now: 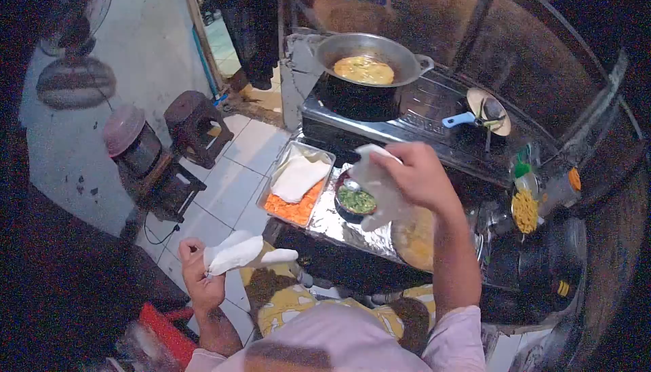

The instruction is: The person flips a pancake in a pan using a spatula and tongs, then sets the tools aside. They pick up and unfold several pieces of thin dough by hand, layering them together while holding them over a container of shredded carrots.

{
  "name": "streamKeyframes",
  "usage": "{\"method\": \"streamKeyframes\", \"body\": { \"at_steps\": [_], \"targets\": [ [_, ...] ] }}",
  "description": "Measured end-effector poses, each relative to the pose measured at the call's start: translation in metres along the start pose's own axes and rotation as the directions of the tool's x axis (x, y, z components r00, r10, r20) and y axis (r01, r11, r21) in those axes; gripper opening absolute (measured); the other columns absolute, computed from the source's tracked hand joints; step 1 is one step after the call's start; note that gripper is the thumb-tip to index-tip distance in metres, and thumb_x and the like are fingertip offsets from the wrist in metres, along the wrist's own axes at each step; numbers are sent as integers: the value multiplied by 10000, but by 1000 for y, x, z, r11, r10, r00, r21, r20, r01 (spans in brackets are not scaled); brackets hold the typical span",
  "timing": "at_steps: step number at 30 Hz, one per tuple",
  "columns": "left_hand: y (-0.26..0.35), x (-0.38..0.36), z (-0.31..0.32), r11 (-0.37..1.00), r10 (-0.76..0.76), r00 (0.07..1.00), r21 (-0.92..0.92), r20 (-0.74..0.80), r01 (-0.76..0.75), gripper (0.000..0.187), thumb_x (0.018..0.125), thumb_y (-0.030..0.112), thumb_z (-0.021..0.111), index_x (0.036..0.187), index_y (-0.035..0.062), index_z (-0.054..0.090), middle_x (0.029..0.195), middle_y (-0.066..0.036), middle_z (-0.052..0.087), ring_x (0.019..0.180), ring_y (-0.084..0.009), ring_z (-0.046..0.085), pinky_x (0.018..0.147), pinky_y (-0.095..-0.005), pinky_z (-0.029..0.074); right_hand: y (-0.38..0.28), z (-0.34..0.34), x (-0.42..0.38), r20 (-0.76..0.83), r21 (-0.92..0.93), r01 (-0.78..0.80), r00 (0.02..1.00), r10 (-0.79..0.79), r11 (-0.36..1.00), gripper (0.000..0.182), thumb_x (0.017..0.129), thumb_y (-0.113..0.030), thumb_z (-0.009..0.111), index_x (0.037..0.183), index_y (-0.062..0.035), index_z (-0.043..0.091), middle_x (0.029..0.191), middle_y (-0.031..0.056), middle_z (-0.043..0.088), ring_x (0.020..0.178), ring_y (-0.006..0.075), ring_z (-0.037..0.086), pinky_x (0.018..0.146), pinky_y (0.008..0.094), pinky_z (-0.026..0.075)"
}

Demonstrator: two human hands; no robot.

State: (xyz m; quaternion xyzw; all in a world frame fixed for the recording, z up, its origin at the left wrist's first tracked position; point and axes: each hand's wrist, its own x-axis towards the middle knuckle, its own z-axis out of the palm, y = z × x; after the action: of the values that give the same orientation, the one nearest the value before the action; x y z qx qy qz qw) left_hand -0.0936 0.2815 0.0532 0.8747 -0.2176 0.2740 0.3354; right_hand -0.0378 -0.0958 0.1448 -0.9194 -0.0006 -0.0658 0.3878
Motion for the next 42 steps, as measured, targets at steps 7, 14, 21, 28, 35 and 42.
{"method": "streamKeyframes", "body": {
  "at_steps": [7,14,21,28,35,42],
  "targets": [
    [-25,-24,-2,922,-308,941,-289,-140,259,194,651,7,651,830,51,712,742,-63,632,796,-247,523,735,-346,405,-14,76,71,83,28,86,993,-88,996,331,886,-305,625,881,20,686,706,176,652,614,238,625,595,364,470],
    [-45,-40,-6,836,-469,871,-392,-147,384,155,706,1,617,837,15,699,764,-70,633,789,-222,517,719,-321,417,-21,118,110,155,-75,240,962,-226,968,313,896,-299,621,859,10,650,730,202,626,664,343,599,623,400,460],
    [-63,-39,2,850,-454,887,-341,-85,402,134,829,-11,561,925,-35,650,945,-76,631,839,-146,592,746,-275,460,-12,140,135,244,-201,297,938,-246,934,291,885,-280,639,891,11,641,803,233,641,757,398,613,680,442,470],
    [-59,-36,11,617,-652,758,-582,-1,530,192,900,77,553,1036,-17,651,935,-41,660,844,-118,590,763,-276,471,-6,138,130,263,-245,294,937,-228,924,277,881,-278,635,925,-5,649,847,235,647,789,405,622,701,457,478],
    [-54,-36,20,519,-611,757,-606,231,603,329,817,-18,609,1145,8,609,1013,-66,662,953,-140,611,866,-311,486,5,134,124,272,-246,329,926,-260,912,241,876,-223,623,991,-11,636,846,201,654,773,300,642,707,403,484],
    [-32,-43,56,570,-498,862,-715,93,406,261,855,139,625,1069,-11,610,884,-96,651,835,-162,626,716,-342,504,54,156,141,97,232,163,977,-190,959,294,972,-280,549,828,-26,580,699,-53,467,638,52,408,542,250,330]
  ]
}}
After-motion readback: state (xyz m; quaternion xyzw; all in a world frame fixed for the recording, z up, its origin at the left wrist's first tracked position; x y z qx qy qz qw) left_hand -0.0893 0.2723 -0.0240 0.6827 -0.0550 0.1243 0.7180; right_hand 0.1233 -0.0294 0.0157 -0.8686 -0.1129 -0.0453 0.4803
